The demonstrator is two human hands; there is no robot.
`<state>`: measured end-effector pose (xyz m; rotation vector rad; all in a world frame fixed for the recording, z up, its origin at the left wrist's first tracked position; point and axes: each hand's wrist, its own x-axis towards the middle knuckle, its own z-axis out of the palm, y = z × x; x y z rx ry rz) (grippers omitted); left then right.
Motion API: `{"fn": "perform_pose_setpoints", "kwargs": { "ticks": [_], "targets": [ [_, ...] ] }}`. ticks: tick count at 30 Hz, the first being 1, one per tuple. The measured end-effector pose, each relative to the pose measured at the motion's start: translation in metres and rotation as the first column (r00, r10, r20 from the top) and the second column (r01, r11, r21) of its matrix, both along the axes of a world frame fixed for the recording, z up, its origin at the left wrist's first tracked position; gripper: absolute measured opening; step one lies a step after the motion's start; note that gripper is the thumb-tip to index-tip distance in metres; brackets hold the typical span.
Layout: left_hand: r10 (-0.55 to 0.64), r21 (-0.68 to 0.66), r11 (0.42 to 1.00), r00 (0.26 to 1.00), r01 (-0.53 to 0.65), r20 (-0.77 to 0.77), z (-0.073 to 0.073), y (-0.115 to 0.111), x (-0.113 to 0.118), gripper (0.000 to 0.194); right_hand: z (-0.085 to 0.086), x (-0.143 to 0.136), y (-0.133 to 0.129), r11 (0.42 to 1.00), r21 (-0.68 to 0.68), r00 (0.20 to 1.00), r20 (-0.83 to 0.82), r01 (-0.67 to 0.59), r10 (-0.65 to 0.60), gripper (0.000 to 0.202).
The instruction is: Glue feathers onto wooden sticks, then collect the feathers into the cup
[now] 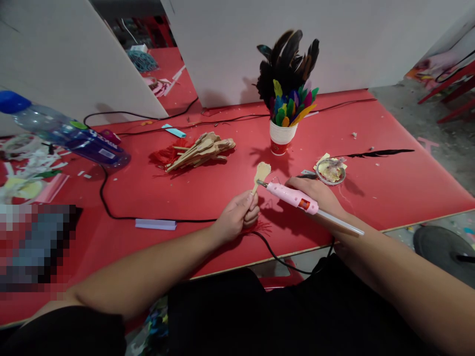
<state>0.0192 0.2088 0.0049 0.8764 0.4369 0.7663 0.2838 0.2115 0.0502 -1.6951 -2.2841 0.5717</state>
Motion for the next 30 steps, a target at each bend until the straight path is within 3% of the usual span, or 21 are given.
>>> {"fn": "perform_pose_setpoints", "kwargs": {
  "ticks": [9, 15, 22, 30],
  "targets": [
    [0.004, -0.011, 1.000, 1.000, -0.004, 0.000, 0.0003, -0.0009, 0.0005, 0.059, 0.0001, 0.0016, 0.0012, 1.000, 0.010, 0.999, -0.027, -0.021, 0.021, 0.013],
    [-0.011, -0.004, 1.000, 1.000, 0.011, -0.005, -0.0034, -0.0008, -0.0005, 0.060, -0.0066, -0.0006, -0.0021, 0.992, 0.123, 0.995, -0.096, -0.003, 0.015, 0.012],
    [-0.026, 0.005, 1.000, 1.000, 0.026, -0.008, -0.0086, 0.0009, -0.0001, 0.061, -0.0026, 0.0048, 0.0037, 0.994, 0.095, 0.993, -0.101, -0.047, 0.057, 0.013],
    [0.025, 0.018, 1.000, 0.998, -0.024, -0.065, 0.0004, -0.0072, -0.0014, 0.068, -0.0019, 0.0007, -0.0006, 0.990, 0.134, 0.994, -0.092, -0.042, 0.055, 0.015]
  ]
}}
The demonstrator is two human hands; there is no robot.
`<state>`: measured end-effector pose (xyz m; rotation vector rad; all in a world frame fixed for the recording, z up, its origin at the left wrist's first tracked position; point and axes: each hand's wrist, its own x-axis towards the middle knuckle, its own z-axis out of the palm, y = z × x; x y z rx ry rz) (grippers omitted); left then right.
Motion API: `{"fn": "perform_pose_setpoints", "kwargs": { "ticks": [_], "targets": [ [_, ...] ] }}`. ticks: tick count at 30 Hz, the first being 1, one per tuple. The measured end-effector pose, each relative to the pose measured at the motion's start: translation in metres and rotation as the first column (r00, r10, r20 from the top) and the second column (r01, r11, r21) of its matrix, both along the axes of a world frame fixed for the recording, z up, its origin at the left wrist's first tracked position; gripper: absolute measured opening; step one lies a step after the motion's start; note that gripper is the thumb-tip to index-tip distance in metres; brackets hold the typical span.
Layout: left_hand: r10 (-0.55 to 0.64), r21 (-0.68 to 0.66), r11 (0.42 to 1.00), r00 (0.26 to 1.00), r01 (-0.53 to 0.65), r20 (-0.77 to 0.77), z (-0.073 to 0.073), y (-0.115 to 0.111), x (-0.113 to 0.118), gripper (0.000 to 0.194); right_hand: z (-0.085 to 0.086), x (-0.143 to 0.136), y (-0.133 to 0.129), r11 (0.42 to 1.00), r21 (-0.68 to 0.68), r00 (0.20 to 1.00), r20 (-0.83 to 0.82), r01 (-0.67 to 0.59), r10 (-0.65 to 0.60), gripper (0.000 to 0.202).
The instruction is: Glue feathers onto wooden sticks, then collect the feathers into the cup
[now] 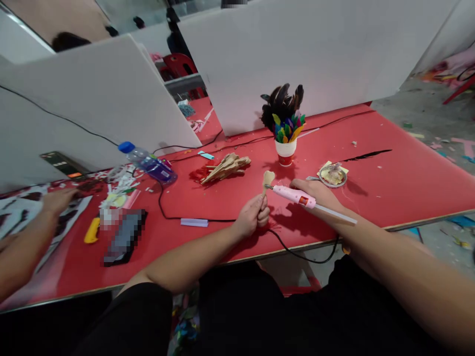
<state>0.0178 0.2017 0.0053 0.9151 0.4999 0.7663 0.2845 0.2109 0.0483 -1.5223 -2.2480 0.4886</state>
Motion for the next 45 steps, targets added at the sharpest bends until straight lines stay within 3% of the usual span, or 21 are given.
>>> {"fn": "perform_pose_setpoints", "kwargs": {
  "ticks": [6, 14, 16, 18, 20, 22, 25, 28, 30, 32, 34, 35, 36, 38, 40, 41, 43, 45],
  "targets": [
    [0.027, 0.063, 0.998, 0.999, -0.029, 0.030, 0.016, -0.029, -0.002, 0.068, 0.013, -0.008, -0.018, 0.994, 0.089, 0.998, -0.027, -0.055, 0.057, 0.015],
    [0.162, 0.099, 0.982, 0.986, -0.159, -0.027, 0.040, -0.100, -0.011, 0.067, 0.023, -0.018, -0.052, 0.960, 0.239, 0.985, -0.049, -0.149, 0.165, 0.016],
    [0.175, 0.112, 0.979, 0.983, -0.168, -0.056, 0.051, -0.119, -0.016, 0.067, 0.026, -0.016, -0.055, 0.959, 0.274, 0.992, -0.087, -0.066, 0.093, 0.016],
    [0.177, 0.121, 0.978, 0.982, -0.169, -0.065, 0.063, -0.138, -0.022, 0.066, 0.032, -0.012, -0.060, 0.945, 0.302, 0.980, -0.183, 0.130, -0.076, 0.017],
    [0.191, 0.112, 0.976, 0.980, -0.185, -0.051, 0.074, -0.155, -0.028, 0.063, 0.038, -0.007, -0.070, 0.901, 0.291, 0.921, -0.315, 0.323, -0.229, 0.027],
    [0.230, 0.100, 0.969, 0.973, -0.226, -0.035, 0.085, -0.167, -0.033, 0.060, 0.041, -0.004, -0.085, 0.898, 0.216, 0.866, -0.422, 0.383, -0.268, 0.035],
    [0.299, 0.120, 0.949, 0.953, -0.293, -0.039, 0.099, -0.176, -0.040, 0.057, 0.035, -0.005, -0.107, 0.964, 0.084, 0.853, -0.490, 0.252, -0.180, 0.033],
    [0.346, 0.153, 0.930, 0.937, -0.335, -0.055, 0.102, -0.177, -0.047, 0.054, 0.022, -0.012, -0.117, 0.991, -0.001, 0.831, -0.544, 0.137, -0.116, 0.041],
    [0.377, 0.182, 0.916, 0.922, -0.357, -0.089, 0.094, -0.173, -0.055, 0.054, 0.015, -0.018, -0.114, 0.992, -0.105, 0.765, -0.633, 0.067, -0.119, 0.044],
    [0.426, 0.232, 0.893, 0.890, -0.385, -0.164, 0.077, -0.166, -0.068, 0.057, 0.010, -0.020, -0.107, 0.966, -0.244, 0.634, -0.761, -0.079, -0.140, 0.044],
    [0.511, 0.340, 0.846, 0.808, -0.411, -0.293, 0.054, -0.157, -0.089, 0.058, 0.008, -0.017, -0.100, 0.887, -0.371, 0.493, -0.847, -0.275, -0.201, 0.046],
    [0.568, 0.426, 0.808, 0.731, -0.408, -0.377, 0.043, -0.153, -0.103, 0.058, 0.007, -0.014, -0.097, 0.831, -0.423, 0.450, -0.860, -0.361, -0.242, 0.047],
    [0.632, 0.535, 0.759, 0.616, -0.371, -0.470, 0.033, -0.149, -0.117, 0.055, 0.006, -0.010, -0.096, 0.776, -0.467, 0.435, -0.857, -0.425, -0.277, 0.047],
    [0.715, 0.700, 0.692, 0.301, -0.176, -0.631, 0.018, -0.143, -0.149, 0.046, 0.002, -0.002, -0.094, 0.691, -0.537, 0.457, -0.828, -0.484, -0.324, 0.048],
    [0.726, 0.726, 0.688, 0.008, 0.020, -0.688, 0.011, -0.140, -0.180, 0.042, -0.006, 0.001, -0.091, 0.659, -0.580, 0.498, -0.798, -0.478, -0.341, 0.047],
    [0.718, 0.715, 0.696, -0.088, 0.069, -0.691, 0.010, -0.138, -0.194, 0.041, -0.010, -0.001, -0.089, 0.655, -0.594, 0.520, -0.784, -0.468, -0.339, 0.045],
    [0.701, 0.700, 0.710, -0.182, 0.080, -0.690, 0.010, -0.134, -0.214, 0.042, -0.016, -0.009, -0.082, 0.646, -0.602, 0.561, -0.768, -0.469, -0.308, 0.043],
    [0.692, 0.701, 0.712, -0.208, 0.041, -0.691, 0.009, -0.126, -0.225, 0.042, -0.018, -0.022, -0.073, 0.629, -0.588, 0.577, -0.775, -0.509, -0.258, 0.044]
  ]
}}
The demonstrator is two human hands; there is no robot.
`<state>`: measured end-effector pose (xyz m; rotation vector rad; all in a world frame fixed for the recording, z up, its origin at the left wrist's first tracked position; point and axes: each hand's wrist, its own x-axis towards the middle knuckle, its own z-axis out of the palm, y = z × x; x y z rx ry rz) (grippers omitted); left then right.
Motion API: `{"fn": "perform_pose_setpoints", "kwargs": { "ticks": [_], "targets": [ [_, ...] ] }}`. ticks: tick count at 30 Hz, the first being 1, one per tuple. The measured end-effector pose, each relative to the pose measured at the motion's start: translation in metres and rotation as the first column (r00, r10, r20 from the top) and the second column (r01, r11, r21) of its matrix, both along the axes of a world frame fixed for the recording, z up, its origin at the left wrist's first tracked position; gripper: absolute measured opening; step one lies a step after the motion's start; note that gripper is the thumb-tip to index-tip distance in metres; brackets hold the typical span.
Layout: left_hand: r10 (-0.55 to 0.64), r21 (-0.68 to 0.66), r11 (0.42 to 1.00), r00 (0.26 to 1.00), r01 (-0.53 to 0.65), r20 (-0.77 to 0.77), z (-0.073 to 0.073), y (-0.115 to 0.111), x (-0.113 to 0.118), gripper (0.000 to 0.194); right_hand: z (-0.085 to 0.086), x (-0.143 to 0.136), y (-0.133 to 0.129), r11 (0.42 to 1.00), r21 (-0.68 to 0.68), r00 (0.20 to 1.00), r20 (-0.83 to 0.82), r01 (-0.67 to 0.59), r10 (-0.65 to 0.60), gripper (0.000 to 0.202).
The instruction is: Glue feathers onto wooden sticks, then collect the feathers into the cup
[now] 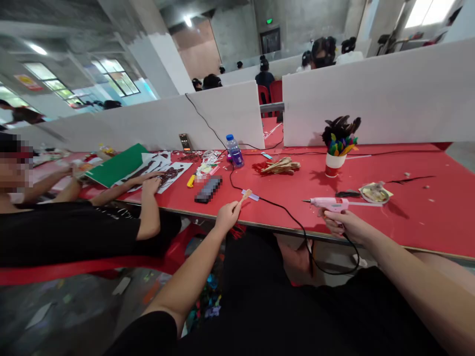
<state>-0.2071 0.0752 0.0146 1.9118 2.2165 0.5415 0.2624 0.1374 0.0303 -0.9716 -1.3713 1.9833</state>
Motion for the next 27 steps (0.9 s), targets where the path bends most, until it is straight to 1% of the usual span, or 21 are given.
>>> {"fn": "perform_pose_setpoints", "kwargs": {
  "ticks": [2, 6, 8, 10, 12, 14, 16, 19, 21, 24, 26, 27],
  "targets": [
    [0.031, -0.010, 0.999, 1.000, -0.031, 0.000, -0.002, 0.008, -0.001, 0.042, 0.003, -0.016, 0.010, 1.000, 0.009, 0.999, -0.035, -0.014, 0.015, 0.046],
    [0.091, -0.006, 0.996, 0.994, -0.091, -0.068, -0.011, 0.016, 0.007, 0.041, 0.011, -0.046, 0.043, 0.994, -0.015, 0.987, -0.119, 0.110, -0.111, 0.043],
    [0.113, -0.003, 0.994, 0.989, -0.114, -0.096, -0.014, 0.015, 0.008, 0.043, 0.013, -0.060, 0.065, 0.991, -0.034, 0.978, -0.163, 0.128, -0.132, 0.043],
    [0.120, -0.003, 0.993, 0.989, -0.121, -0.091, -0.015, 0.013, 0.006, 0.045, 0.011, -0.075, 0.089, 0.996, -0.049, 0.976, -0.202, 0.076, -0.085, 0.044],
    [0.100, 0.002, 0.995, 0.993, -0.100, -0.065, -0.016, 0.011, 0.003, 0.046, 0.006, -0.090, 0.111, 0.998, -0.059, 0.971, -0.239, 0.001, -0.015, 0.047],
    [0.072, 0.014, 0.997, 0.997, -0.072, -0.037, -0.016, 0.011, 0.000, 0.046, 0.000, -0.103, 0.128, 0.996, -0.075, 0.958, -0.286, -0.042, 0.019, 0.047],
    [0.071, 0.019, 0.997, 0.997, -0.071, -0.029, -0.016, 0.011, -0.001, 0.046, -0.006, -0.111, 0.138, 0.993, -0.103, 0.941, -0.337, -0.062, 0.023, 0.043],
    [0.126, -0.010, 0.992, 0.992, -0.127, -0.024, -0.013, 0.012, 0.002, 0.046, -0.012, -0.110, 0.143, 0.984, -0.144, 0.920, -0.390, -0.104, 0.041, 0.036],
    [0.159, -0.045, 0.986, 0.987, -0.158, 0.024, -0.009, 0.013, 0.004, 0.045, -0.016, -0.104, 0.141, 0.977, -0.155, 0.912, -0.404, -0.147, 0.073, 0.035],
    [0.171, -0.073, 0.984, 0.980, -0.164, 0.104, 0.000, 0.019, 0.007, 0.039, -0.020, -0.095, 0.133, 0.969, -0.129, 0.913, -0.378, -0.213, 0.151, 0.035],
    [0.154, -0.075, 0.987, 0.977, -0.144, 0.147, 0.007, 0.028, 0.014, 0.034, -0.022, -0.092, 0.126, 0.976, -0.090, 0.925, -0.346, -0.201, 0.158, 0.033],
    [0.138, -0.068, 0.989, 0.974, -0.128, 0.179, 0.011, 0.034, 0.021, 0.033, -0.022, -0.091, 0.121, 0.983, -0.073, 0.932, -0.336, -0.166, 0.132, 0.032]
  ]
}}
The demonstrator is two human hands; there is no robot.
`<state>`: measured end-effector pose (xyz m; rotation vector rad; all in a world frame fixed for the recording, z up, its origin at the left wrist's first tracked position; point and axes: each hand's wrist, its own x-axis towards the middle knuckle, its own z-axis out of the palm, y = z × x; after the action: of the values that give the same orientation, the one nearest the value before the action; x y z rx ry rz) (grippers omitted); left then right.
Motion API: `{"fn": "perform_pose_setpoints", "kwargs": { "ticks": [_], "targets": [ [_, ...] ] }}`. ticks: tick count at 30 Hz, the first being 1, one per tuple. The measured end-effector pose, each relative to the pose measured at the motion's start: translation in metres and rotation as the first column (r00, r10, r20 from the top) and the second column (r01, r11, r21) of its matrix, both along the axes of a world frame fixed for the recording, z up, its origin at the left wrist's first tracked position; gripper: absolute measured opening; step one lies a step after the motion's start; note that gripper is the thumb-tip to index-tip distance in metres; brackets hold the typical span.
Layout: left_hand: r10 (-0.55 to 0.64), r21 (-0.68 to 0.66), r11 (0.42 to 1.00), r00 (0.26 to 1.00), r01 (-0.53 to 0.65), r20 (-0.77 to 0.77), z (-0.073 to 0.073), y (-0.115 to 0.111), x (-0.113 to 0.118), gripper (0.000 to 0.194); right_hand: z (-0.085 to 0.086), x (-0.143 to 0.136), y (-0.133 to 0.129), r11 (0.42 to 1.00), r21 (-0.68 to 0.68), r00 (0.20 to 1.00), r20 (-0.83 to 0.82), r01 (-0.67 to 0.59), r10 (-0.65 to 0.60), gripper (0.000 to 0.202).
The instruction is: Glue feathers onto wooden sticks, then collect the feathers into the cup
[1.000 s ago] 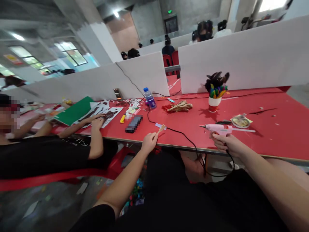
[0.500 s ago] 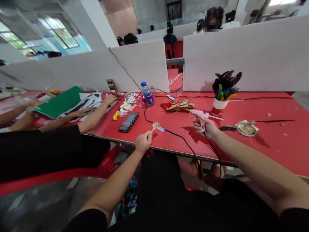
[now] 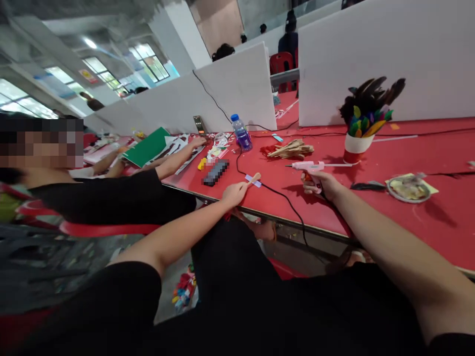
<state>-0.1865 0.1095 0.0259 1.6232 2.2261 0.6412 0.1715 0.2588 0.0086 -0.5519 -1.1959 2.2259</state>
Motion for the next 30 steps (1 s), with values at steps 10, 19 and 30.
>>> {"fn": "perform_pose_setpoints", "kwargs": {
  "ticks": [10, 19, 30],
  "targets": [
    [-0.394, 0.409, 0.904, 0.605, 0.121, 0.692, 0.012, 0.043, 0.148, 0.060, 0.018, 0.063, -0.082, 0.917, 0.152, 0.924, 0.043, 0.369, -0.379, 0.047],
    [-0.434, 0.385, 0.876, 0.127, 0.289, 0.892, 0.050, -0.026, 0.148, 0.060, 0.084, 0.034, -0.132, 0.752, 0.452, 0.816, 0.086, 0.480, -0.572, 0.040],
    [-0.397, 0.355, 0.907, 0.178, 0.224, 0.900, 0.037, -0.070, 0.167, 0.069, 0.090, 0.024, -0.165, 0.706, 0.686, 0.742, 0.378, 0.177, -0.554, 0.044]
  ]
}}
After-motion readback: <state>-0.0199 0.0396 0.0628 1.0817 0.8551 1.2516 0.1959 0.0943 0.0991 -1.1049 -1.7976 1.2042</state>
